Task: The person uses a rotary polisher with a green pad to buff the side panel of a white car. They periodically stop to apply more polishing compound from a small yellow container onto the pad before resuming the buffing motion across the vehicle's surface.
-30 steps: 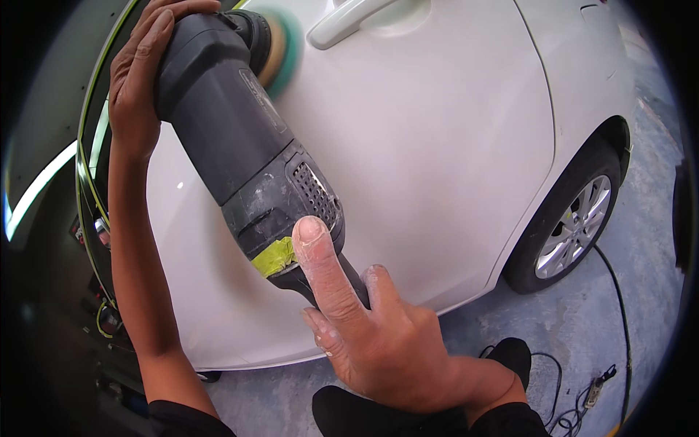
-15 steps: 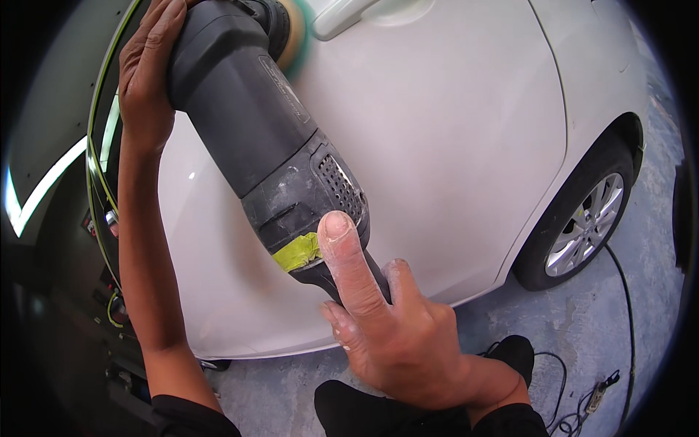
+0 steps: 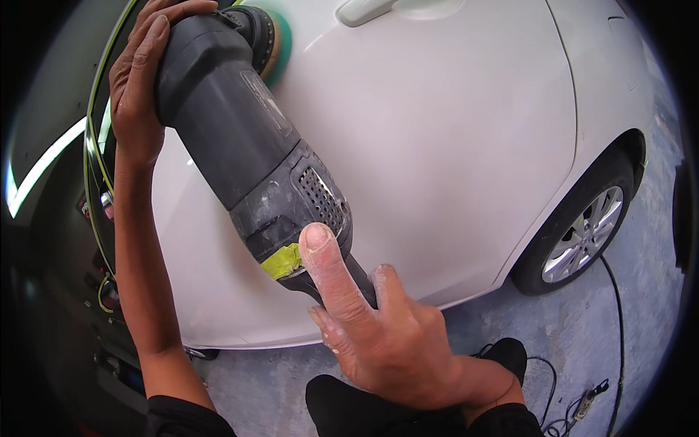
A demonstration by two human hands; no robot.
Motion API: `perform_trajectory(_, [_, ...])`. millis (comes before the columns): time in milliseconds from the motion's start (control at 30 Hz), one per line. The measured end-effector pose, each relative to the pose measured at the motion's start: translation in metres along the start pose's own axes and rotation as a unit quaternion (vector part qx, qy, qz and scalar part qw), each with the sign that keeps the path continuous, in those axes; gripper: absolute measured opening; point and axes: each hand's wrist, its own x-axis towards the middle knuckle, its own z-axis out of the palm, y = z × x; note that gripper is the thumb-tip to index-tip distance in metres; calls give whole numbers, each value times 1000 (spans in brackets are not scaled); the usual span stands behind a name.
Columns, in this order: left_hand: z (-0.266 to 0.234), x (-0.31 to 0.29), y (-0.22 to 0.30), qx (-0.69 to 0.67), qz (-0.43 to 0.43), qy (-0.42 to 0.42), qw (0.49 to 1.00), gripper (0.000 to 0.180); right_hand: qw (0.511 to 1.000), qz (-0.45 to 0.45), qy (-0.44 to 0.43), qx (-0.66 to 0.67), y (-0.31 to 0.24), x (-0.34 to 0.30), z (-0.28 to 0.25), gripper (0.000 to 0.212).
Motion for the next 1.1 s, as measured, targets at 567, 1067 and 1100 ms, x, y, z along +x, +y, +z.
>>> perform_trajectory(567, [-9, -43, -7, -45, -37, 72, 996, 41, 996, 23, -83, -23, -15, 7, -5, 89])
perform_trajectory(1067, [58, 95, 4, -48, 42, 116, 991, 40, 988, 95, 117, -24, 8, 37, -41, 67])
perform_trajectory(1100, [63, 96, 6, -57, 52, 118, 990, 40, 988, 95, 121, -21, 9, 36, -38, 67])
